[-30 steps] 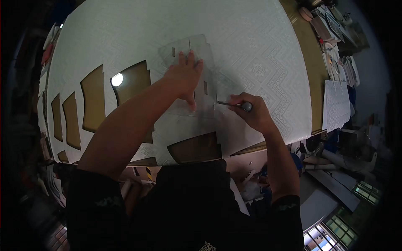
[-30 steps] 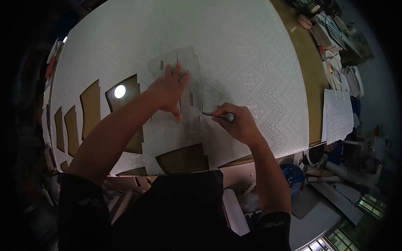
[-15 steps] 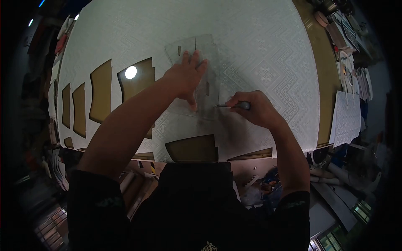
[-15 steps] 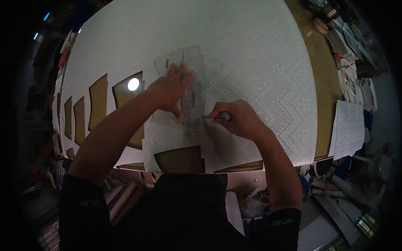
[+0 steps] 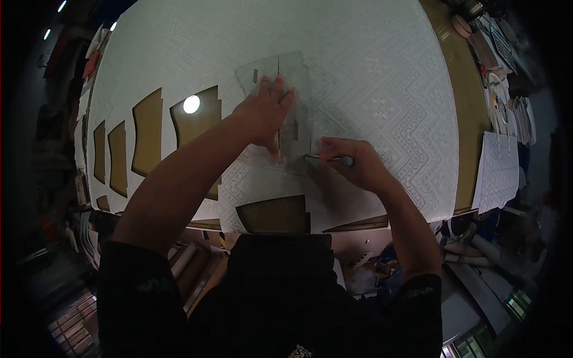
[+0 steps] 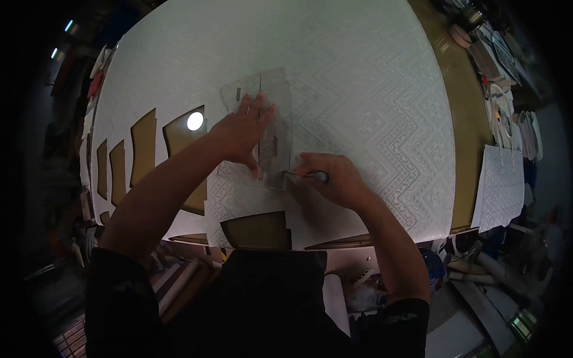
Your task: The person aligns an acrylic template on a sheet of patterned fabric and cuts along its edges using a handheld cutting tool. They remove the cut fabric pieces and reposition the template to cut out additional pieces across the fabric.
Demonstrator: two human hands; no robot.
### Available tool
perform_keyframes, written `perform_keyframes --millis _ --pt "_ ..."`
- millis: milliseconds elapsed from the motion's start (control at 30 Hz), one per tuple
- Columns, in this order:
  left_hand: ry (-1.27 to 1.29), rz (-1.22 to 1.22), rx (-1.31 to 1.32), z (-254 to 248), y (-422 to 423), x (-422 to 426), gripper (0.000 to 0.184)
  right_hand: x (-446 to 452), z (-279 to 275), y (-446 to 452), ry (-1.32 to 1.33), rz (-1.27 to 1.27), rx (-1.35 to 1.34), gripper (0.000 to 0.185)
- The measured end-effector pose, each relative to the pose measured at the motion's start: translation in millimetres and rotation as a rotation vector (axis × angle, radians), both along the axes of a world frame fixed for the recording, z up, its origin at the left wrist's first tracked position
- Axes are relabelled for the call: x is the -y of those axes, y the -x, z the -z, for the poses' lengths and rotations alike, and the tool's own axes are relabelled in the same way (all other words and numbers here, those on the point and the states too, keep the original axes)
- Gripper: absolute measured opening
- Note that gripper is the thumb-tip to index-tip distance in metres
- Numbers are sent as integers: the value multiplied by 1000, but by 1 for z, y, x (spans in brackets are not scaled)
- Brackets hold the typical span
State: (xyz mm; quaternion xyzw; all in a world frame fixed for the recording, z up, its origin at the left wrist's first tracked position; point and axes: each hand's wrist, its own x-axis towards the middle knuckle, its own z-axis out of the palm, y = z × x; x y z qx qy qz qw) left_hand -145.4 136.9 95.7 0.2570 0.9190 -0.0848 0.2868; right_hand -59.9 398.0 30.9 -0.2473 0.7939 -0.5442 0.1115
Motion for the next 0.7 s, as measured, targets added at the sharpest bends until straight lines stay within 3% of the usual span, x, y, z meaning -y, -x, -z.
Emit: perform_keyframes --millis 67,233,333,700 --pt "0 6 -5 0 0 0 154 4 -13 -10 -2 35 38 18" --pt "-20 32 -13 1 0 2 154 40 -35 -59 -54 596 227 15" --pt "-33 39 -16 2 1 6 154 64 -26 -72 -54 760 105 14" --pt "-68 19 -20 0 1 11 156 110 -37 -63 -288 965 36 14"
